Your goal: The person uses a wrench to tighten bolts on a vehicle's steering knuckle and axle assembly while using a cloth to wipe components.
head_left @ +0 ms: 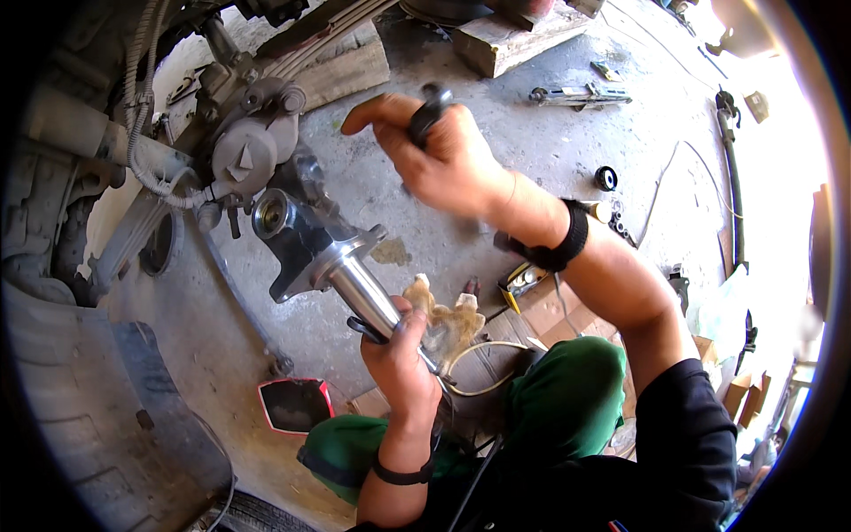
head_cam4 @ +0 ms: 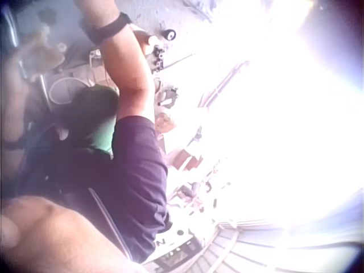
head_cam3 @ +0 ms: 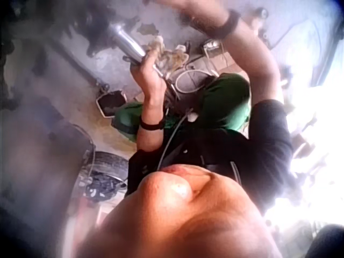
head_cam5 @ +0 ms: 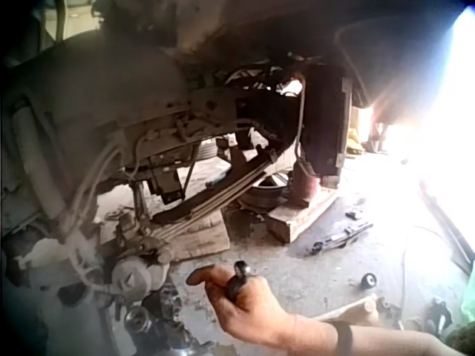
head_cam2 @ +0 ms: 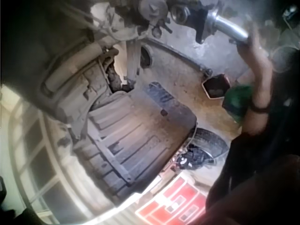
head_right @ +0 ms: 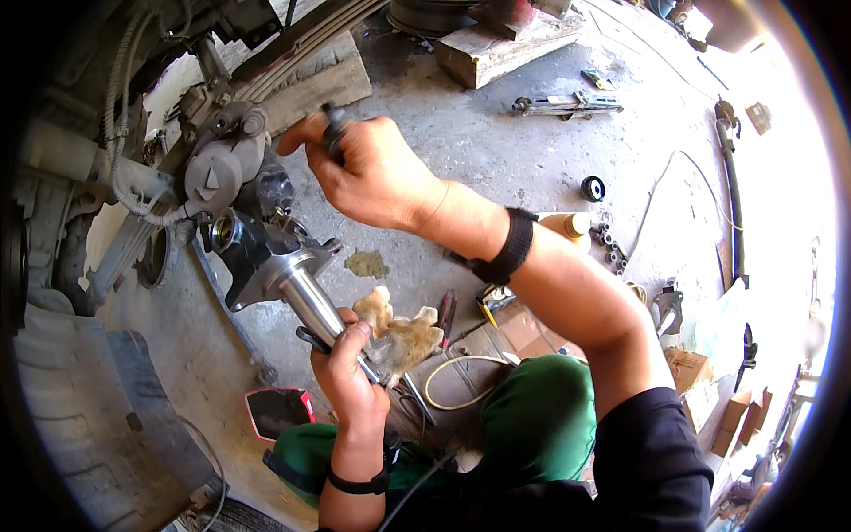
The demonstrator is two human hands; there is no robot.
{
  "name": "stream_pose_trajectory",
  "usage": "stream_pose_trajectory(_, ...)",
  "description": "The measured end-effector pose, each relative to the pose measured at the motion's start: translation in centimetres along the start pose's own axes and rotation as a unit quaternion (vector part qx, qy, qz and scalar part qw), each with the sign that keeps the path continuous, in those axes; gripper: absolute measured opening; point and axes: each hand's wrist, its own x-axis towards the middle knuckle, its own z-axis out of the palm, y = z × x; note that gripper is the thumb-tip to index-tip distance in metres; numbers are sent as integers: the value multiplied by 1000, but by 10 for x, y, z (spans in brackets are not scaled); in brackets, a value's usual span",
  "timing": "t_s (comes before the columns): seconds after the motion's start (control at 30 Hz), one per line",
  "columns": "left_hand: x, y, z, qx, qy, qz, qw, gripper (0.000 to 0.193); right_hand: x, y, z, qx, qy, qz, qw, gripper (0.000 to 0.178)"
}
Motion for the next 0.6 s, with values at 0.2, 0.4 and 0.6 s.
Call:
stream_pose_trajectory(0.2, 1, 1, 2, 5, 0, 11, 1000, 19, 3, -24, 7, 276, 129, 46, 951, 15)
stream_pose_trajectory(0.4, -1, 4, 6, -2, 3, 8, 1000, 21, 16, -26, 30, 128, 91, -132, 979, 12)
stream_pose_trajectory(0.6, 1, 2, 1, -6, -18, 8, 1000, 20, 8, -25, 39, 94, 78, -209, 970, 14)
